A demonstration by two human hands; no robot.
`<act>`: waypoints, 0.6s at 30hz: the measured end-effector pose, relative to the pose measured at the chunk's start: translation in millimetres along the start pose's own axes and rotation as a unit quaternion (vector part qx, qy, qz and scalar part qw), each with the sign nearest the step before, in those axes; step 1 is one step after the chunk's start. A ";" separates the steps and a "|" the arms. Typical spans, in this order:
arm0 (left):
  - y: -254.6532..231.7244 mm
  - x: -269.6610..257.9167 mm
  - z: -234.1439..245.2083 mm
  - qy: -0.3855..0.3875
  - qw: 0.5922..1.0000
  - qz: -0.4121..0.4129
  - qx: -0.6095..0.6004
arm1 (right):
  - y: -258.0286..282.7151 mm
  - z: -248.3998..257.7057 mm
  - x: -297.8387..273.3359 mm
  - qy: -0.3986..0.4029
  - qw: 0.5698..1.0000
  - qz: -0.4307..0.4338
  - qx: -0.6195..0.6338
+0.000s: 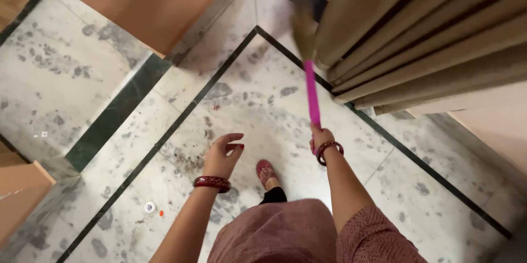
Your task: The person is sweeping the floor with a traditional broom and then cleaning small plastic items at a sink.
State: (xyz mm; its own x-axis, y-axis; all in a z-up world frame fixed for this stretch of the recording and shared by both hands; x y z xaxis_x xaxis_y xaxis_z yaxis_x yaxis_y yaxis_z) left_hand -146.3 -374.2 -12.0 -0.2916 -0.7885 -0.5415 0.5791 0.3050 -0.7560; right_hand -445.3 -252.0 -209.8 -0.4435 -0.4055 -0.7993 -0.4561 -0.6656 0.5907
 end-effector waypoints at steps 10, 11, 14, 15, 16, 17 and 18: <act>-11.5 48.9 -22.7 0.016 1.000 0.017 -0.020 | -29.2 28.2 102.5 -0.186 0.931 -0.112 0.294; -13.1 57.0 -24.6 0.019 0.999 0.027 -0.031 | -23.3 32.8 107.5 -0.220 0.914 -0.166 0.299; -33.3 68.8 -28.5 0.017 0.997 0.053 -0.046 | -9.3 46.3 118.7 -0.246 0.895 -0.240 0.285; -43.2 73.8 -28.8 0.009 0.997 0.061 -0.050 | -1.6 49.4 125.0 -0.236 0.898 -0.254 0.271; -52.7 79.1 -29.8 0.010 0.997 0.062 -0.050 | 10.1 48.6 129.3 -0.237 0.898 -0.255 0.270; -62.0 84.3 -30.5 0.002 0.996 0.071 -0.048 | 21.6 47.5 133.3 -0.220 0.901 -0.275 0.253; -69.7 88.6 -30.6 -0.008 0.996 0.081 -0.045 | 31.7 45.3 137.0 -0.204 0.903 -0.295 0.235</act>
State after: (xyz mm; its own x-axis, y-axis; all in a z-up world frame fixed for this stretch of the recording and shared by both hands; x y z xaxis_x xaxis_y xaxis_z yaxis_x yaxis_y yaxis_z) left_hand -235.8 -449.0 -18.5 -0.1881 -0.7331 -0.6536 0.5462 0.4750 -0.6900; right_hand -555.5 -300.3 -295.6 -0.2188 0.2611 -0.9402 -0.9410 -0.3113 0.1325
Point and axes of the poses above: each hand's wrist, its own x-axis towards the middle knuckle, its own z-axis out of the back of the hand, y = z × x, the point moved 1 cm from there along x, towards the middle knuckle, and after that the axes turned 10 degrees about z, right-handed, at the moved point
